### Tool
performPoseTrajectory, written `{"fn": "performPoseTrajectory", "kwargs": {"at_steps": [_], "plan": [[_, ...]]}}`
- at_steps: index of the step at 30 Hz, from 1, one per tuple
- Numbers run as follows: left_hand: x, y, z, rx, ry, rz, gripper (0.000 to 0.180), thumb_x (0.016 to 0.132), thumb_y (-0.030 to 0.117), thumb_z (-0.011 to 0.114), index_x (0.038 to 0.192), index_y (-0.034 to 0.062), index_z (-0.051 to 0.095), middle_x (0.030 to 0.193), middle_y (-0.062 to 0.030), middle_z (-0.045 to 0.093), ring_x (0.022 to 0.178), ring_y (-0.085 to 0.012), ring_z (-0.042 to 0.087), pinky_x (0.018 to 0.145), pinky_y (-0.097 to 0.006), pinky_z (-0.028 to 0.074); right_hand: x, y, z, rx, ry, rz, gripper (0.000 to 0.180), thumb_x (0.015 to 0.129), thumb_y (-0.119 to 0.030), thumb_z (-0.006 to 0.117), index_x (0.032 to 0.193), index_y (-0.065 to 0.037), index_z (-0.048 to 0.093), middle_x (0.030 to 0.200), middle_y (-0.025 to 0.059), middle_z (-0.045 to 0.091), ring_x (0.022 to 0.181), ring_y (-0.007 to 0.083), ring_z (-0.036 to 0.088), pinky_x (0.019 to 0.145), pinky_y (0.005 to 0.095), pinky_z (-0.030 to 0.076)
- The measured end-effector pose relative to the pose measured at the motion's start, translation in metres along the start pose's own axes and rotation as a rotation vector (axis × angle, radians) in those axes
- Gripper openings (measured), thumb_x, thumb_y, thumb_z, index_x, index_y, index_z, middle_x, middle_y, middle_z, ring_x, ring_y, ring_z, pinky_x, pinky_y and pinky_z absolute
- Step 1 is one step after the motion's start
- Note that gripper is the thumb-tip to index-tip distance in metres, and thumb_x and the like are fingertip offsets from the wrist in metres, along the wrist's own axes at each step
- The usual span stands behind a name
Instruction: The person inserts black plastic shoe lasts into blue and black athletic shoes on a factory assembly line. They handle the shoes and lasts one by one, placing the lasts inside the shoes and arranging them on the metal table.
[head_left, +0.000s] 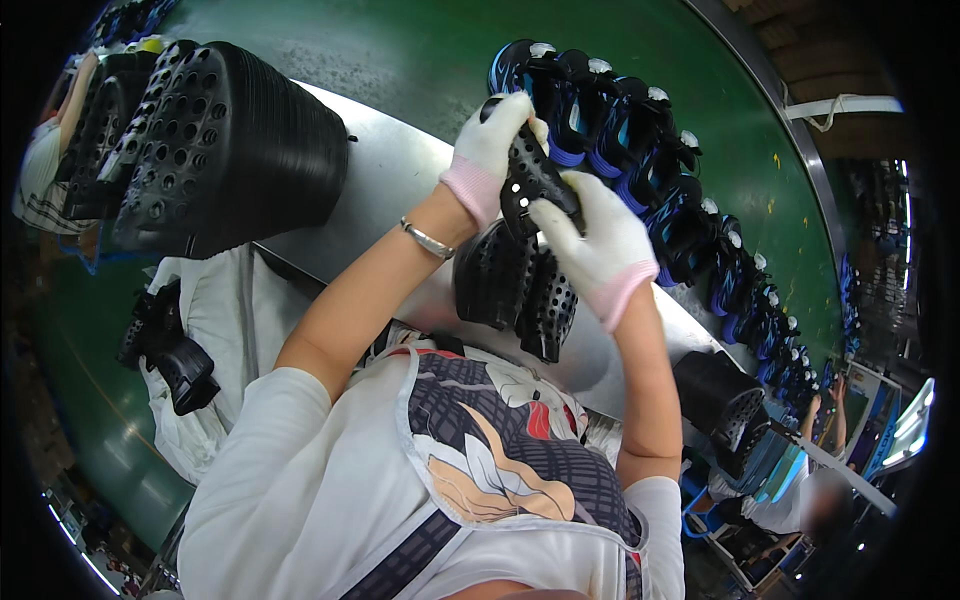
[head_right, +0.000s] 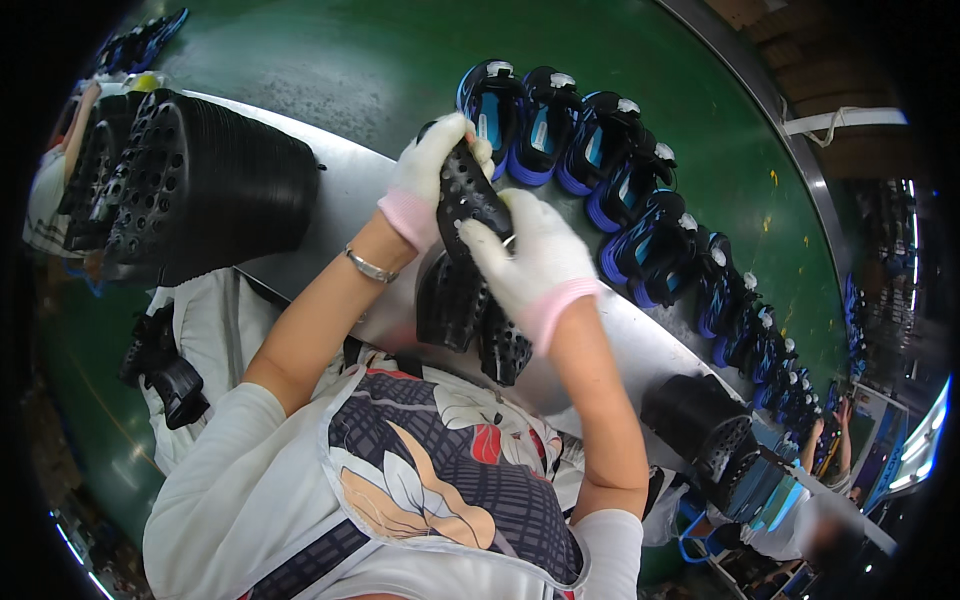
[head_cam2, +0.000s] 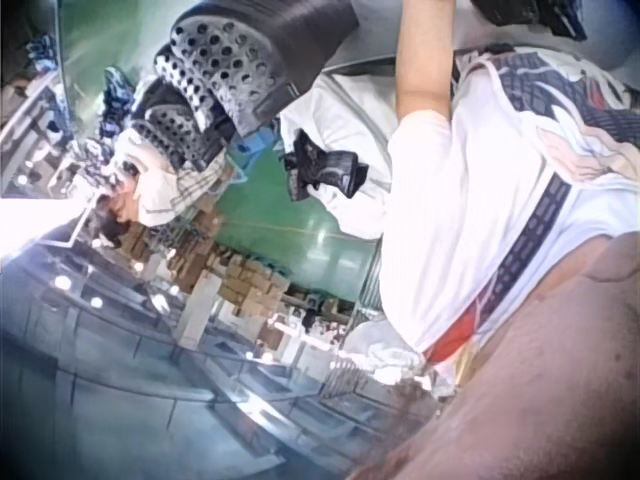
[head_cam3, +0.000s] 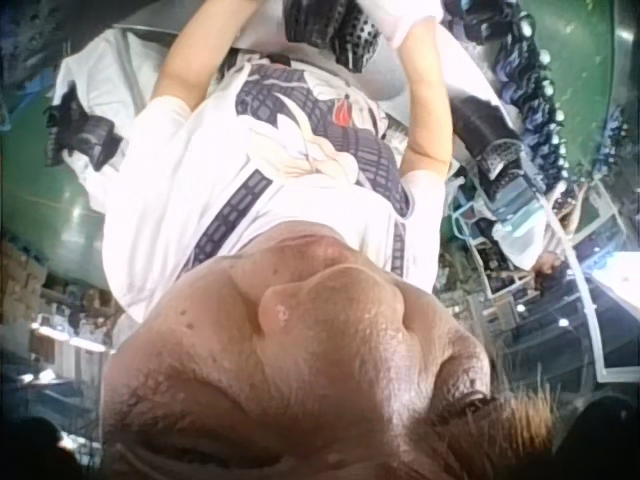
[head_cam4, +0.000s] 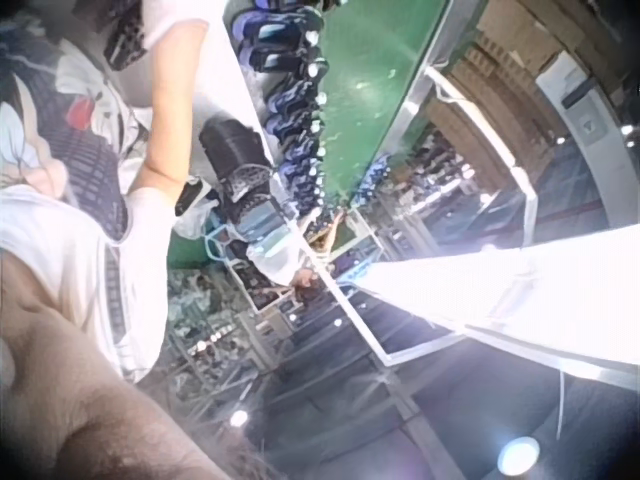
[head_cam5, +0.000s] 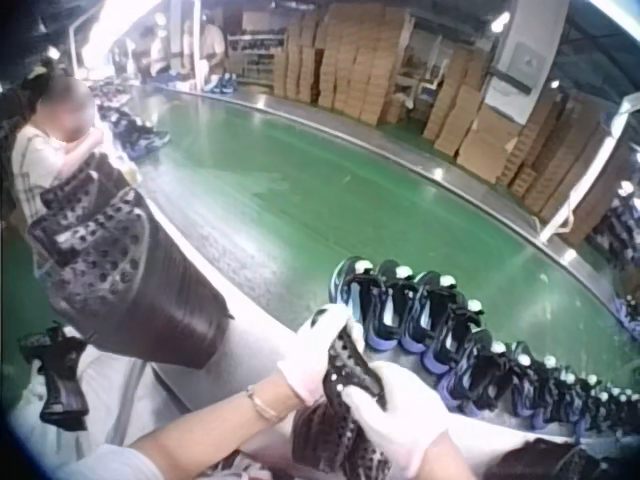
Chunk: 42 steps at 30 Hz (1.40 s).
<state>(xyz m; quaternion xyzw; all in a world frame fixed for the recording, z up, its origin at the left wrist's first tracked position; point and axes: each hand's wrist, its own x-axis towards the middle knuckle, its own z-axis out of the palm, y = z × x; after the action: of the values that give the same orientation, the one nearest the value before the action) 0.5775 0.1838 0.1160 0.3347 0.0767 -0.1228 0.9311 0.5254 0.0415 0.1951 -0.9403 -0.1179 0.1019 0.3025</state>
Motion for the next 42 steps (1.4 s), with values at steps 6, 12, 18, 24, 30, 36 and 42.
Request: {"fn": "performPoseTrajectory", "kwargs": {"at_steps": [6, 12, 18, 24, 30, 36, 42], "plan": [[0.028, -0.003, -0.012, 0.209, 0.095, 0.085, 0.029, 0.094, 0.032, 0.053, 0.083, 0.0053, 0.057, 0.072, -0.0069, 0.058, 0.063, -0.0144, 0.054, 0.060, -0.028, 0.046, 0.023, -0.012, 0.020, -0.353, -0.010, 0.081, 0.038, 0.089, -0.042, 0.056, 0.091, -0.004, 0.053, 0.080, 0.0191, 0.066, 0.076, 0.0380, 0.064, 0.067, 0.0475, 0.050], [0.024, -0.020, -0.043, 0.914, 0.304, 0.611, 0.017, 0.086, 0.020, 0.060, 0.088, 0.0040, 0.065, 0.089, -0.0099, 0.064, 0.086, -0.0224, 0.063, 0.077, -0.034, 0.051, 0.070, 0.010, -0.007, -0.415, -0.100, 0.217, 0.044, 0.087, -0.046, 0.055, 0.091, -0.002, 0.058, 0.082, 0.0217, 0.066, 0.080, 0.0390, 0.065, 0.074, 0.0454, 0.050], [0.014, -0.025, -0.043, 1.197, 0.153, 0.755, 0.015, 0.081, 0.008, 0.066, 0.095, 0.0041, 0.065, 0.103, -0.0101, 0.062, 0.089, -0.0249, 0.062, 0.076, -0.033, 0.051, 0.127, -0.003, -0.035, -0.564, -0.295, 0.161, 0.051, 0.082, -0.044, 0.052, 0.100, 0.002, 0.066, 0.091, 0.0248, 0.066, 0.090, 0.0372, 0.064, 0.083, 0.0395, 0.050], [0.026, -0.022, -0.046, 1.439, 0.051, 0.712, 0.018, 0.081, 0.018, 0.067, 0.093, 0.0059, 0.063, 0.096, -0.0095, 0.061, 0.093, -0.0298, 0.058, 0.081, -0.038, 0.048, 0.150, -0.022, -0.015, -0.685, -0.275, 0.209, 0.048, 0.082, -0.038, 0.048, 0.098, 0.002, 0.069, 0.092, 0.0231, 0.067, 0.090, 0.0368, 0.065, 0.083, 0.0394, 0.051], [0.028, -0.027, -0.056, 1.329, 0.041, 0.754, 0.019, 0.079, 0.018, 0.069, 0.092, 0.0056, 0.064, 0.096, -0.0097, 0.062, 0.091, -0.0298, 0.059, 0.080, -0.037, 0.049, 0.146, 0.001, -0.049, -0.312, -0.389, 0.180, 0.042, 0.079, -0.038, 0.061, 0.076, 0.004, 0.065, 0.058, 0.0049, 0.053, 0.053, 0.0111, 0.048, 0.051, 0.0281, 0.040], [0.029, -0.026, -0.061, 1.339, 0.069, 0.773, 0.020, 0.078, 0.017, 0.069, 0.092, 0.0045, 0.064, 0.095, -0.0109, 0.062, 0.090, -0.0308, 0.059, 0.080, -0.038, 0.049, 0.166, -0.027, -0.019, -0.681, -0.416, 0.170, 0.048, 0.083, -0.038, 0.049, 0.099, 0.004, 0.067, 0.094, 0.0220, 0.067, 0.088, 0.0335, 0.067, 0.078, 0.0383, 0.052], [0.030, -0.026, -0.061, 1.399, 0.113, 0.760, 0.017, 0.077, 0.016, 0.068, 0.086, 0.0050, 0.059, 0.092, -0.0100, 0.060, 0.090, -0.0309, 0.058, 0.078, -0.039, 0.049, 0.168, -0.023, 0.039, -0.772, -0.270, 0.210, 0.044, 0.094, -0.039, 0.043, 0.104, -0.001, 0.064, 0.098, 0.0201, 0.068, 0.094, 0.0351, 0.066, 0.083, 0.0423, 0.052]]}}
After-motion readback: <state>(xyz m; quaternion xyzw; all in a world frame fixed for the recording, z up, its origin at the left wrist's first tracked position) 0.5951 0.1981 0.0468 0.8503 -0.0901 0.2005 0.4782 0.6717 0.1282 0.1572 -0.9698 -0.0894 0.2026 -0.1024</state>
